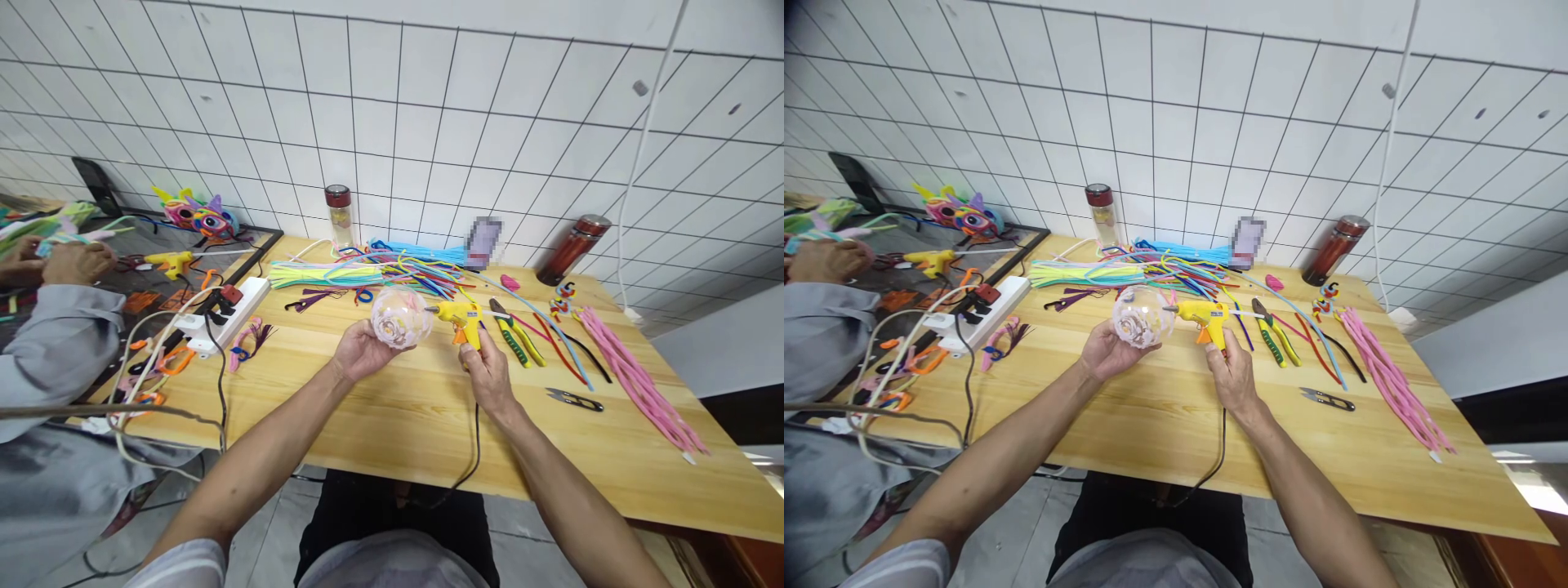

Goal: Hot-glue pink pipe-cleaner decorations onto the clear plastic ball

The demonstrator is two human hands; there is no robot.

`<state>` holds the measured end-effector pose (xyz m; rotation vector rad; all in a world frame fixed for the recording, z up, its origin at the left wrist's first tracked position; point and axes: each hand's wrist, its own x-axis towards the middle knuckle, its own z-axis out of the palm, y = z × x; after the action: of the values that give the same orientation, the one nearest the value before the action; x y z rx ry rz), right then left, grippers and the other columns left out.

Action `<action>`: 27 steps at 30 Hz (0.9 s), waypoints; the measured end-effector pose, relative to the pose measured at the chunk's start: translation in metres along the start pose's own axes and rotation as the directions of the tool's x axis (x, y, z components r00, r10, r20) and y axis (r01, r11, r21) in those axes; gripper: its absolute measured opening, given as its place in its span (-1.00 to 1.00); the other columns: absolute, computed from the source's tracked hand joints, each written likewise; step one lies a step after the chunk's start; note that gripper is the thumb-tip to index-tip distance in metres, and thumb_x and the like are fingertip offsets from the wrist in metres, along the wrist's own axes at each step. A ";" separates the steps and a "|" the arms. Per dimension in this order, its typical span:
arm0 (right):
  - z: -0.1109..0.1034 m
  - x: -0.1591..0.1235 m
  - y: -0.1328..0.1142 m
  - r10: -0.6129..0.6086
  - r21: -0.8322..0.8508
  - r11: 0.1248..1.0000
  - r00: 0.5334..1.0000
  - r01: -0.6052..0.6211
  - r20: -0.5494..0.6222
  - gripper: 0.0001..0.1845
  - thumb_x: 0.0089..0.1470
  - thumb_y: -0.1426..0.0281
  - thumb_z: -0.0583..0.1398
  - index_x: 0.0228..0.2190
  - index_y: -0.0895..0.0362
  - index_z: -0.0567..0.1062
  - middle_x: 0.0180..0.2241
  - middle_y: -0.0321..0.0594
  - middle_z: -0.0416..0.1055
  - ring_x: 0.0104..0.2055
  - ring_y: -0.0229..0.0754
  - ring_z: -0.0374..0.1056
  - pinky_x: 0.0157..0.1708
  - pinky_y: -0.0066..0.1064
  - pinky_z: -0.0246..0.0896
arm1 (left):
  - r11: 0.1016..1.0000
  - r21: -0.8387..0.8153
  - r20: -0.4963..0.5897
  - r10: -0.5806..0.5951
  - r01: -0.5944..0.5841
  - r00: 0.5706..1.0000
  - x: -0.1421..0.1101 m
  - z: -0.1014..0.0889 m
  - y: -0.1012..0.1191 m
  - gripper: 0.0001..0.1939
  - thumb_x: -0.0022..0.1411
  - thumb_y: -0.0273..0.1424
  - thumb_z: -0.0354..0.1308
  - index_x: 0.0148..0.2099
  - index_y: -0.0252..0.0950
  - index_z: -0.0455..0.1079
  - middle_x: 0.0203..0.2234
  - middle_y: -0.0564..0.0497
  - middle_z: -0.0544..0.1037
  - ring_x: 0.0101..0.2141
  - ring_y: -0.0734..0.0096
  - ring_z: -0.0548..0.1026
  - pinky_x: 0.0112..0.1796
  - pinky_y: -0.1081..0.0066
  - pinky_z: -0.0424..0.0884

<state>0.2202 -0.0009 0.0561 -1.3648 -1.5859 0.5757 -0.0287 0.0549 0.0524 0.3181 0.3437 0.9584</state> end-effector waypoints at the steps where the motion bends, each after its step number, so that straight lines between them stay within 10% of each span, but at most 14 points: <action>1: 0.000 0.000 0.001 -0.002 -0.009 1.000 1.000 0.002 -0.001 -0.65 0.27 0.03 0.10 -0.29 0.05 0.41 -0.60 -0.40 0.27 -0.58 -0.24 0.18 -0.53 -0.38 0.09 | 1.000 -0.002 -0.001 0.001 -0.001 1.000 0.000 0.000 0.000 -0.49 -0.06 -0.54 0.06 -0.04 -0.38 0.58 -0.12 -0.18 0.73 -0.11 0.10 0.66 -0.01 0.11 0.54; 27: 0.001 0.000 0.000 0.041 0.018 0.999 0.999 -0.041 0.014 -0.66 0.27 0.05 0.10 -0.25 0.06 0.41 -0.59 -0.42 0.28 -0.58 -0.25 0.16 -0.53 -0.39 0.09 | 1.000 0.013 0.004 0.005 -0.005 1.000 0.001 -0.003 0.000 -0.49 -0.05 -0.54 0.07 -0.02 -0.37 0.57 -0.09 -0.19 0.72 -0.08 0.07 0.65 0.05 0.06 0.51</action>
<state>0.2190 -0.0006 0.0559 -1.3851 -1.5627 0.6247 -0.0290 0.0558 0.0497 0.3328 0.3456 0.9609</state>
